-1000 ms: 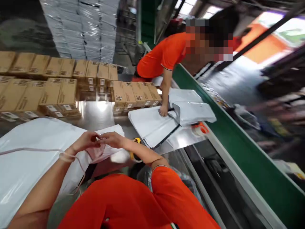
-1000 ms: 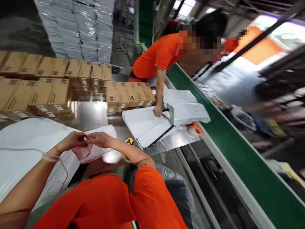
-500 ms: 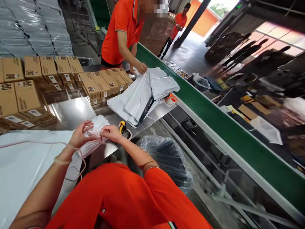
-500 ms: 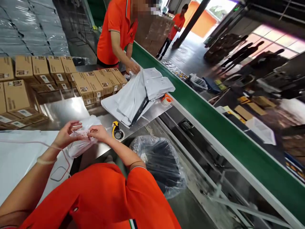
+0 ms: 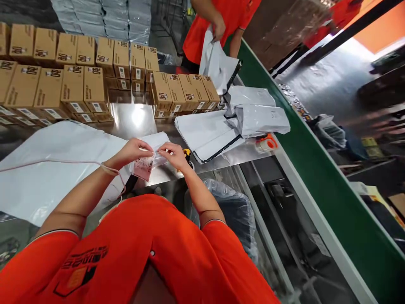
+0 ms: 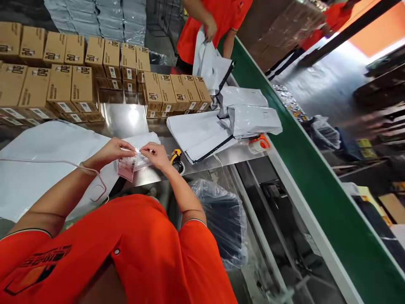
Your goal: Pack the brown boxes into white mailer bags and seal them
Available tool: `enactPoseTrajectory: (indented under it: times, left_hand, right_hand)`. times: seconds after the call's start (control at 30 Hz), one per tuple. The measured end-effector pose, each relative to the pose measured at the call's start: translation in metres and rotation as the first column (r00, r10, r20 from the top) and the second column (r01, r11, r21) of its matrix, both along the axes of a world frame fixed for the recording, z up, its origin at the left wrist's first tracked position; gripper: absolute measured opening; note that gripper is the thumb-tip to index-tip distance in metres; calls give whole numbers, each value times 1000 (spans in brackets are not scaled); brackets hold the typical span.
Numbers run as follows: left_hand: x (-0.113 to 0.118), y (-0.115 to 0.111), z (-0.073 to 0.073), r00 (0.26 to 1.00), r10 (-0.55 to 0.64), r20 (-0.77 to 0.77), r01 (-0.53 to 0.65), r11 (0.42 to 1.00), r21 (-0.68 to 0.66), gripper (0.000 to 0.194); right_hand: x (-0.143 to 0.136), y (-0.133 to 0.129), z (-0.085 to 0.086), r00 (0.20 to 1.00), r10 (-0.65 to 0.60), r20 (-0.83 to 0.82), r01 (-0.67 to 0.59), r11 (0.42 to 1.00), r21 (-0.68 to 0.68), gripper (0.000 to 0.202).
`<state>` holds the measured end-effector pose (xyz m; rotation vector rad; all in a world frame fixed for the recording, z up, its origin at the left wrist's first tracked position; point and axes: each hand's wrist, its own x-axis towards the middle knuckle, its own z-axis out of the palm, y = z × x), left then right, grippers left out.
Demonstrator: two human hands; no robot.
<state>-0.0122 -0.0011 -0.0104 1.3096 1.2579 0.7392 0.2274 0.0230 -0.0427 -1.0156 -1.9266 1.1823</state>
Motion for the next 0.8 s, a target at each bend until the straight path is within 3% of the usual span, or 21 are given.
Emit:
enactPoseTrajectory:
  times: [0.33,0.53,0.7,0.8]
  left_hand:
    - [-1,-8,6,999,-3,-38,3,1000,8,24]
    - [-3,-7,5,998,-60,-33,61,997,40,26]
    - [-7,-7,-2,990,-119,-81,127,988,93,33]
    - [-8,-9,-15,983,-85,-161,133,940,315,36]
  right_hand:
    - [-8,-2,9,991,116,66,-117,993,15,24]
    - [-11,0,11,986,167,5,-167,986,27,22]
    - [-14,-2,11,985,163,-53,-168,978,-126,26]
    - [-18,-5,6,980,103,-172,-157,927,-341,30]
